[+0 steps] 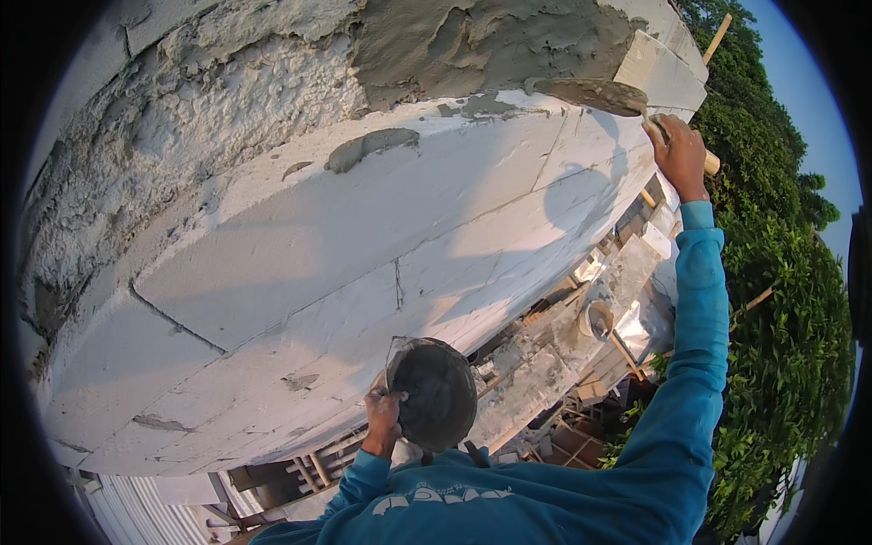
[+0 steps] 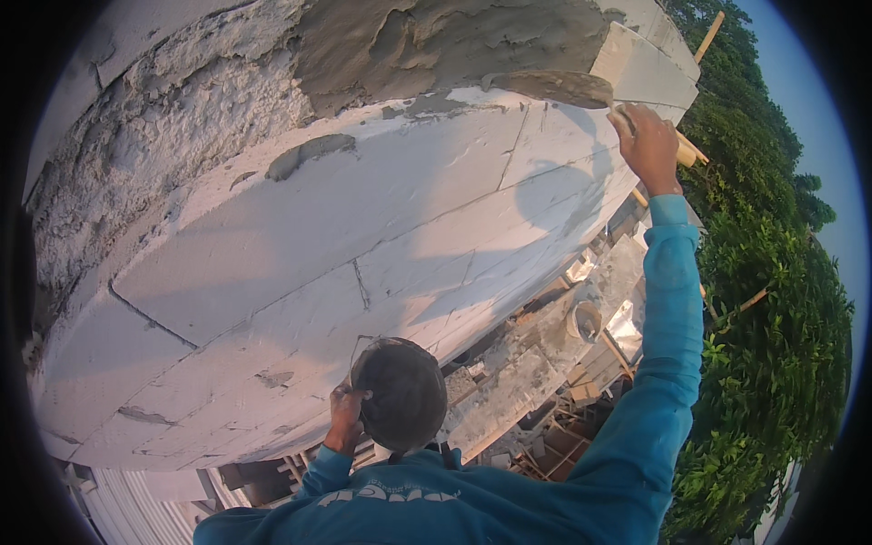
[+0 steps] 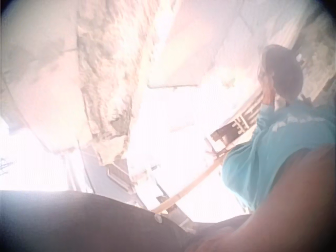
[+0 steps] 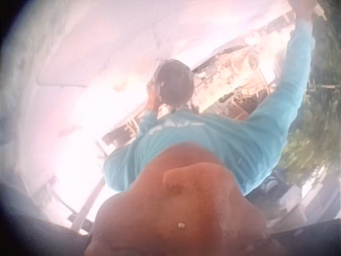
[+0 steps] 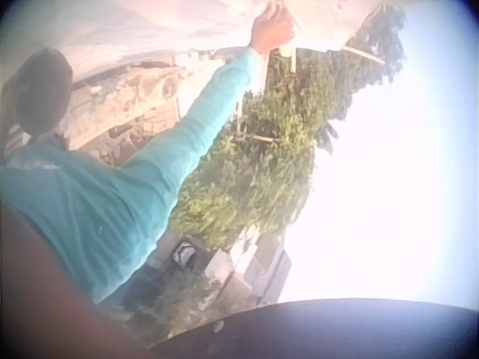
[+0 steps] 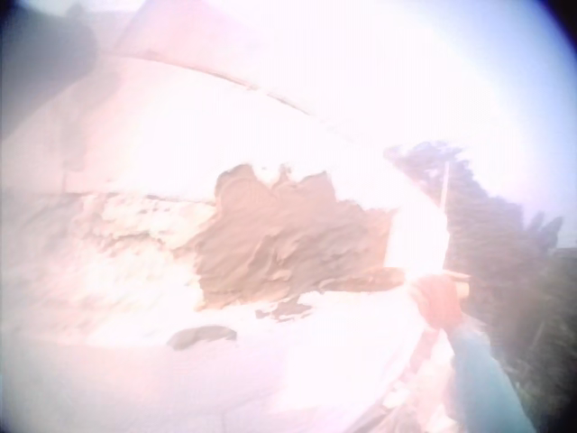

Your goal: The person scoops wet cement from a bucket with a trowel and applies it to a curved exterior wall, smoothing the surface in repeated strokes. The person works on a section of the wall, spreading and leveling the cement to cover the underlying blocks.

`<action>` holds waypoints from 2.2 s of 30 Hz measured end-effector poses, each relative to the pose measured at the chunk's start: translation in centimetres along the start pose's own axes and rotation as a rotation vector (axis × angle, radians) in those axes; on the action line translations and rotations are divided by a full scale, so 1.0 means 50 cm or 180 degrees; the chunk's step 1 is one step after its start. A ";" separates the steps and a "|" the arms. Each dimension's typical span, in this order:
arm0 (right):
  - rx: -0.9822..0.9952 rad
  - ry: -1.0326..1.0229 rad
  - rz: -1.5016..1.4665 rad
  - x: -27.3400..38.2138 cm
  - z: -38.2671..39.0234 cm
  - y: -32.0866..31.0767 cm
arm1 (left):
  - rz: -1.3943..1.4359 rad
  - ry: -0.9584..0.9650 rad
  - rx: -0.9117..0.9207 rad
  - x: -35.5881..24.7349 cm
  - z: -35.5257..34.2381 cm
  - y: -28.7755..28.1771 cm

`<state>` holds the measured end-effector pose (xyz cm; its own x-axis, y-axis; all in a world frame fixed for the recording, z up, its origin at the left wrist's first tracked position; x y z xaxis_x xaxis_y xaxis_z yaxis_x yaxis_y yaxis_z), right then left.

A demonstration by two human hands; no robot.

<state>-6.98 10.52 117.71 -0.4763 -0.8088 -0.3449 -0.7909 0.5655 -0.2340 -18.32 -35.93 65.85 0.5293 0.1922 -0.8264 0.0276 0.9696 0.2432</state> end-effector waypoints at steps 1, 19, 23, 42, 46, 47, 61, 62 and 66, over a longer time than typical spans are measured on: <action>-0.0003 0.0122 0.0046 -0.017 0.004 0.001 | -0.0014 0.0035 -0.0060 -0.008 0.004 -0.001; 0.0994 0.4481 -0.2343 -0.107 0.264 0.165 | -0.0545 0.0266 -0.0136 -0.008 -0.023 0.016; 0.1128 0.4261 -0.2835 -0.103 0.217 0.167 | -0.0561 0.0612 -0.0057 0.047 -0.077 -0.002; 0.0820 0.0973 -0.2713 0.449 0.027 -0.024 | -0.0220 -0.0197 0.0070 0.028 -0.033 0.062; 0.2561 0.0827 -0.2058 0.430 0.068 -0.039 | -0.0279 -0.0236 0.0092 0.030 -0.036 0.041; 0.2362 0.0549 -0.1949 0.399 0.082 -0.052 | -0.0279 -0.0280 0.0075 0.033 -0.032 0.034; 0.1261 0.0175 0.1052 -0.067 0.028 -0.113 | -0.0195 -0.0076 -0.0352 0.078 -0.057 -0.019; 0.1148 0.0127 0.1216 -0.074 0.019 -0.097 | -0.0162 -0.0119 -0.0304 0.065 -0.047 -0.011; 0.0673 -0.0159 0.1457 -0.093 -0.002 -0.016 | 0.0014 -0.0190 -0.0210 0.057 -0.044 0.008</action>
<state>-4.18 13.83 119.62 -0.7329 -0.4647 -0.4968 -0.4078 0.8847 -0.2258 -18.64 -34.68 62.47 0.5789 0.1889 -0.7932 -0.0297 0.9770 0.2110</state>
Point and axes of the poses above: each hand's wrist, its own z-axis away from the middle knuckle, its own y-axis out of the palm, x = y × z, the point moved 9 cm from there along -z, towards the middle knuckle, and after that the axes turned 14 degrees about -x, right-handed, at the moved point
